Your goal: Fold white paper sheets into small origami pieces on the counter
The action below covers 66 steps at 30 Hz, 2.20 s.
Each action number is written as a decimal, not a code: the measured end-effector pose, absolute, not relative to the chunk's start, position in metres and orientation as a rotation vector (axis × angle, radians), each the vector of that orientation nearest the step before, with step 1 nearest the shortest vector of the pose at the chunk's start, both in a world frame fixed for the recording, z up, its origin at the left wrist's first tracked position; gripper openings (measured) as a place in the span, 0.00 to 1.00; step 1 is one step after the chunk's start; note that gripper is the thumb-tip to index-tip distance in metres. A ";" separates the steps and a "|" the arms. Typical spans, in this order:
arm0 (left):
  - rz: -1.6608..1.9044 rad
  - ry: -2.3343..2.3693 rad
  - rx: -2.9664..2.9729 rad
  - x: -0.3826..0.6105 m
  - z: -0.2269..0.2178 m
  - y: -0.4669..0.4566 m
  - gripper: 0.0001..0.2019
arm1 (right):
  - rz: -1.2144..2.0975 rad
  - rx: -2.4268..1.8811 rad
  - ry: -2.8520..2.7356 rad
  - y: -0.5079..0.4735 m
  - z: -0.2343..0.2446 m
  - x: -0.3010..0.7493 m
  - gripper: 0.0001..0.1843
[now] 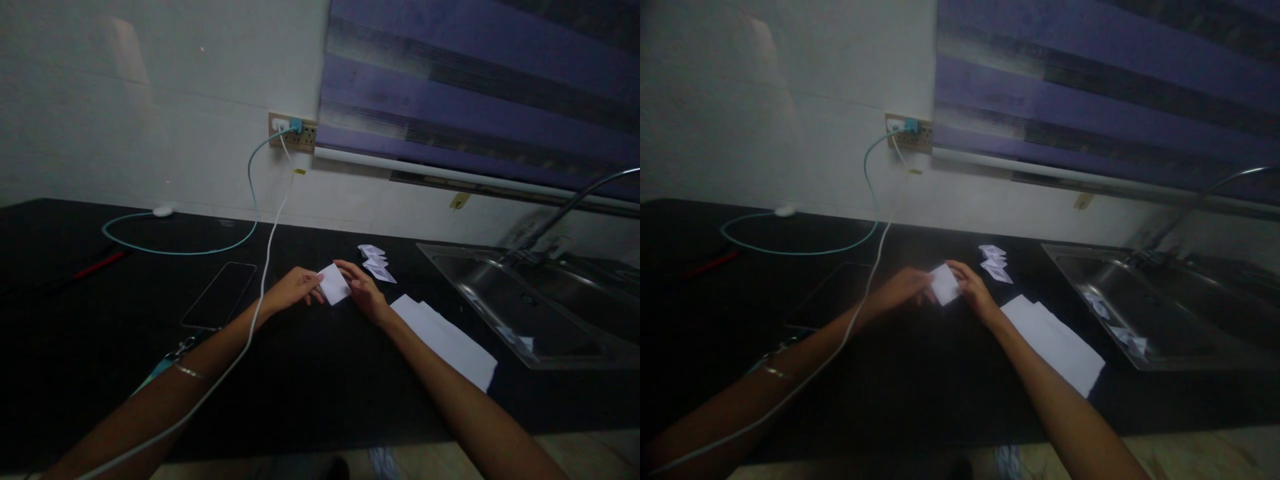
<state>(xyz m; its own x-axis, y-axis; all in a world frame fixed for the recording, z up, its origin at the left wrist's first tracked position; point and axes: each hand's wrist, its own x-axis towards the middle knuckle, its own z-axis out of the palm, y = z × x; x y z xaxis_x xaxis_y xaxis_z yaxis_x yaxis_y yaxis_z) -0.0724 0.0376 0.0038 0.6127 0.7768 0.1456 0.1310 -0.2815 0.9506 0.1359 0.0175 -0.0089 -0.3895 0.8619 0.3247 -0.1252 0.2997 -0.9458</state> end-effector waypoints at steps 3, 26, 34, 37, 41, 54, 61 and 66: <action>0.738 0.758 1.804 -0.071 0.003 0.037 0.21 | 1.137 -0.869 -1.549 0.021 -0.013 0.134 0.21; 0.674 0.597 1.635 -0.075 0.016 0.031 0.21 | 0.298 -0.845 -1.898 0.004 0.000 0.129 0.12; 0.714 0.558 1.419 -0.079 0.007 0.032 0.13 | 0.151 -0.674 -2.130 0.008 -0.001 0.135 0.18; 0.708 0.542 1.379 -0.080 0.008 0.030 0.13 | 0.127 -0.673 -2.209 0.007 0.001 0.136 0.19; 0.691 0.528 1.392 -0.078 0.008 0.032 0.14 | 0.128 -0.692 -2.271 0.004 0.004 0.134 0.20; 0.722 0.610 1.366 -0.075 0.016 0.024 0.18 | 0.209 -0.767 -2.322 0.003 0.010 0.137 0.20; 0.700 0.730 1.660 -0.071 0.006 0.036 0.24 | 0.216 -0.780 -2.341 0.004 0.008 0.136 0.19; 0.735 0.760 1.757 -0.071 0.000 0.038 0.25 | 0.237 -0.782 -2.340 0.003 0.008 0.135 0.18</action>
<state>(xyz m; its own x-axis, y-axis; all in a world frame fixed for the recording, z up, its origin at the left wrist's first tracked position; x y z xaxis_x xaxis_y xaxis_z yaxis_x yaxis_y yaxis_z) -0.0711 0.0381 0.0002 0.6116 0.7820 0.1201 0.1458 -0.2606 0.9544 0.1350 0.0027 0.0083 -0.6103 0.5915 0.5270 0.4739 0.8056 -0.3554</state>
